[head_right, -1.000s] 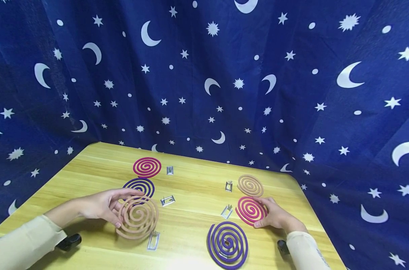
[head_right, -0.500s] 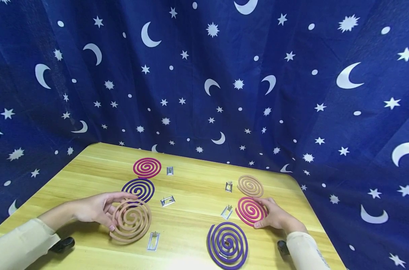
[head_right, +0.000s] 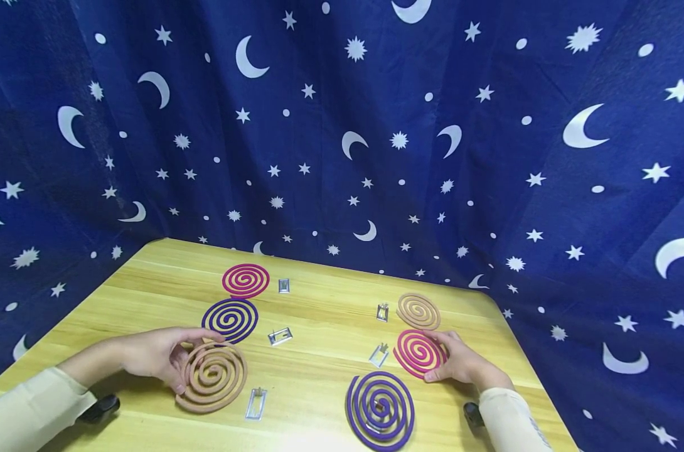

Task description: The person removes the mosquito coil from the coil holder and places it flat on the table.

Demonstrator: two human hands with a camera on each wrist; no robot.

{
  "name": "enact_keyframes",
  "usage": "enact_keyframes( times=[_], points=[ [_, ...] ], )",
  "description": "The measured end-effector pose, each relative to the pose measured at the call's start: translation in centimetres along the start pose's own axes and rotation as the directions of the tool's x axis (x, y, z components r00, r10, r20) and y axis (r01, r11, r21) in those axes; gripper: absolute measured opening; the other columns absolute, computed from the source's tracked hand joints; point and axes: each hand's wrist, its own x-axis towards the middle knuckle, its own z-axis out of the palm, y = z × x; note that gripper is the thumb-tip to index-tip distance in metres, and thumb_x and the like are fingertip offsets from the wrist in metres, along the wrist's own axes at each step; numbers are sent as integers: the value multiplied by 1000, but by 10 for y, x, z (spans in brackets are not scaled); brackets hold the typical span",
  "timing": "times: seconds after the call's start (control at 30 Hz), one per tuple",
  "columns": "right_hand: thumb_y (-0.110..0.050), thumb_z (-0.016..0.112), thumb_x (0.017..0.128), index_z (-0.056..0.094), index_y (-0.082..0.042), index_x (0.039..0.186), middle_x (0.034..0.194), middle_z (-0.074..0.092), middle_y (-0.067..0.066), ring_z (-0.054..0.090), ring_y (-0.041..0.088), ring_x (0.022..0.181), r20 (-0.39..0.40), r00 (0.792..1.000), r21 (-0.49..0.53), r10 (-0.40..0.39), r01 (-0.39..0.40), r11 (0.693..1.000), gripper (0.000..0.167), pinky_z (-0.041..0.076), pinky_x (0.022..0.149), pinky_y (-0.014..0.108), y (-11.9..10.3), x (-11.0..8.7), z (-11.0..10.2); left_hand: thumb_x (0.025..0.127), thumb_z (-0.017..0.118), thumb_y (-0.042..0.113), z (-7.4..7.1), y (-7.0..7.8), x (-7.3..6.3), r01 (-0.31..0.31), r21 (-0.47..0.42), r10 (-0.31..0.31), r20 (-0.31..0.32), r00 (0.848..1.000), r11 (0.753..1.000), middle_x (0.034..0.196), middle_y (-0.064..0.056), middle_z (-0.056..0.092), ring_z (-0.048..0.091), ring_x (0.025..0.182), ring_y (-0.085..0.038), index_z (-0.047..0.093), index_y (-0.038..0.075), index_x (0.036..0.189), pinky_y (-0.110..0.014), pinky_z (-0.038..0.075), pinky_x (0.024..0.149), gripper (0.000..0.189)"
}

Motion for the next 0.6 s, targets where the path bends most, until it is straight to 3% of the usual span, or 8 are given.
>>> enact_keyframes(
  times=[0.13,0.23,0.4,0.6],
  points=[
    [-21,96,63,45,3,145,126,45,24,47,44,115,4,1000,3,-1,1,1000,100,35,101,64,-1,0,-1,70,89,0,-3,3,-2,-40,214,40,3,999,976,101,-13,56,63,72,-16,45,3,146,-30,57,60,88],
    [-21,96,63,46,2,145,127,45,24,47,44,116,3,1000,1,-3,3,1000,99,34,101,64,-2,-1,-1,70,93,16,-7,3,-4,-89,344,88,19,996,935,94,-6,59,59,73,-11,49,7,142,-26,53,59,85],
    [-24,96,62,47,2,145,127,45,25,46,45,116,0,1000,-6,-9,9,1000,100,34,101,65,-1,0,0,70,92,31,-10,0,-6,-147,471,143,44,989,870,87,4,61,56,72,-8,52,14,136,-22,49,59,79],
    [-25,96,62,46,2,146,126,45,25,46,44,115,3,1000,-1,-3,3,1000,102,34,101,64,-1,-1,0,68,92,38,-11,1,-8,-129,545,132,33,991,829,76,5,58,53,68,-4,54,18,132,-20,46,59,77]
  ],
)
